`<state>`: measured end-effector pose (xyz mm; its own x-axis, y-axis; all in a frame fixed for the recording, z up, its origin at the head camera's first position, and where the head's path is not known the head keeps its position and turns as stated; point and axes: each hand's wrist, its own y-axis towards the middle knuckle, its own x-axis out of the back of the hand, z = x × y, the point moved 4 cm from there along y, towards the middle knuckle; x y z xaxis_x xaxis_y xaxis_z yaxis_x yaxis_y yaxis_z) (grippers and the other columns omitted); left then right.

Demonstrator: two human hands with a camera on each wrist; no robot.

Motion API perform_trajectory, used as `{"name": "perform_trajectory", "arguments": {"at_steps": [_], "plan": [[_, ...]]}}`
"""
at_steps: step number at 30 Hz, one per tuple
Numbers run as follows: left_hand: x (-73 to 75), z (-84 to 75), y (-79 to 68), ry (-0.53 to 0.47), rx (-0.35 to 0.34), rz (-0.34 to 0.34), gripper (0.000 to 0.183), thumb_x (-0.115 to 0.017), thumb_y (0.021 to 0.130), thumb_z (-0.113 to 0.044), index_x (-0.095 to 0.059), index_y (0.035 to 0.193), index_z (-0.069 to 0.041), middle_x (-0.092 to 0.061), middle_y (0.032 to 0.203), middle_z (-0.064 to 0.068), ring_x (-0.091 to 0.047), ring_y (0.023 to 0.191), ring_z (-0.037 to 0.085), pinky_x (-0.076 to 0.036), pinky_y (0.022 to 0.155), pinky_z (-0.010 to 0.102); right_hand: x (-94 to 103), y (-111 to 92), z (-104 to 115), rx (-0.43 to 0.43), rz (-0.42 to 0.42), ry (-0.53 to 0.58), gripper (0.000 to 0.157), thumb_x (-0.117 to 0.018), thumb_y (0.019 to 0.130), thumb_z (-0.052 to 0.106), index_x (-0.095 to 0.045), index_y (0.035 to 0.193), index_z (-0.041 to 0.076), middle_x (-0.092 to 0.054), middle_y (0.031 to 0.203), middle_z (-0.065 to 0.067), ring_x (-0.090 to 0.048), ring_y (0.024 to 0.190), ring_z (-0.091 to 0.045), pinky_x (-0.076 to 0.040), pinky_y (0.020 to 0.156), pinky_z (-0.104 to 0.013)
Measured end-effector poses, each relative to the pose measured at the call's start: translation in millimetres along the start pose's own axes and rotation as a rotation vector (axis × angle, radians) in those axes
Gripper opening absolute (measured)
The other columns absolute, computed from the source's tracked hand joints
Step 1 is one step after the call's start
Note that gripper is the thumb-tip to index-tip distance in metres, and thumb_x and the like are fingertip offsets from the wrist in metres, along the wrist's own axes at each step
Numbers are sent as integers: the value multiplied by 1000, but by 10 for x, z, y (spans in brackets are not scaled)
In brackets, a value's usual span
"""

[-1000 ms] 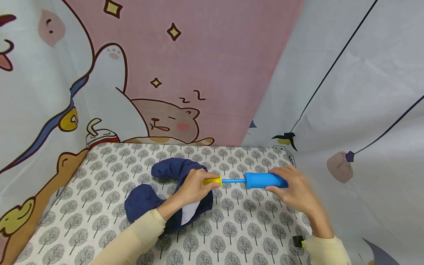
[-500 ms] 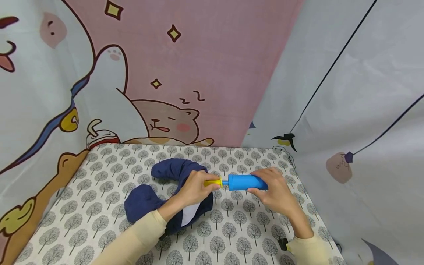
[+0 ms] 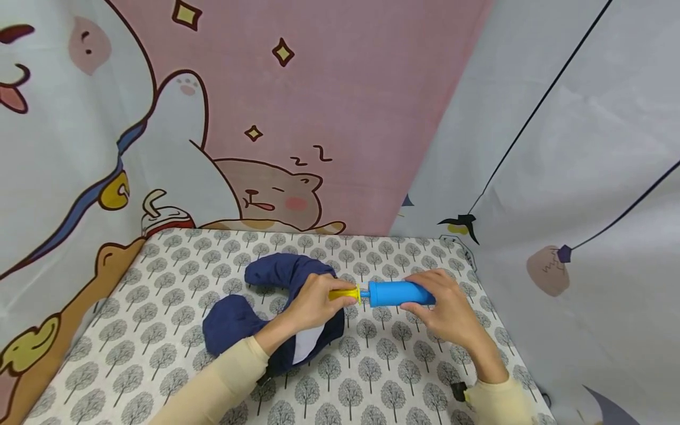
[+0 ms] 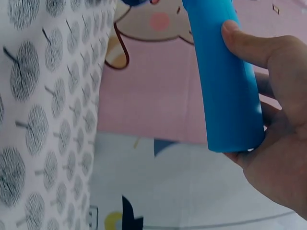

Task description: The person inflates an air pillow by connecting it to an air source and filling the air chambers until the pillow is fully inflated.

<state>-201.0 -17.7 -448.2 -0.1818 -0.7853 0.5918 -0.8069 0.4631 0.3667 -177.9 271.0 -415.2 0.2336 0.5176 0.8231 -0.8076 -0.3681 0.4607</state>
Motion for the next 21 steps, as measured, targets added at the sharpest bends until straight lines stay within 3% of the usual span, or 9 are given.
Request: {"name": "perform_trajectory", "arguments": {"at_steps": [9, 17, 19, 21], "plan": [[17, 0, 2, 5, 33, -12, 28, -87, 101, -20, -87, 128, -13, -88, 109, 4, -58, 78, 6, -48, 66, 21, 284, -64, -330, 10, 1, -24, 57, -102, 83, 15, -79, 135, 11, -80, 131, -9, -65, 122, -27, -56, 97, -55], [11, 17, 5, 1, 47, -13, 28, -88, 101, -20, -88, 127, -14, -88, 108, 3, -57, 78, 6, -49, 67, 22, 498, -161, -553, -12, -11, -16, 60, -102, 83, 15, -79, 138, 14, -77, 136, -10, -56, 126, -12, -50, 99, -25], [13, 18, 7, -1, 46, -14, 28, -88, 101, -20, -88, 127, -14, -88, 107, 4, -57, 78, 6, -50, 67, 21, 547, -181, -595, -35, -9, -6, 60, -102, 83, 16, -79, 139, 15, -76, 137, -11, -56, 126, -13, -52, 100, -29], [14, 21, 8, -4, 39, -18, 28, -87, 101, -20, -87, 128, -13, -88, 107, 5, -58, 78, 6, -50, 67, 22, 593, -197, -640, -66, 1, 1, 60, -102, 84, 17, -79, 140, 16, -75, 138, -12, -56, 127, -17, -56, 101, -43]]}}
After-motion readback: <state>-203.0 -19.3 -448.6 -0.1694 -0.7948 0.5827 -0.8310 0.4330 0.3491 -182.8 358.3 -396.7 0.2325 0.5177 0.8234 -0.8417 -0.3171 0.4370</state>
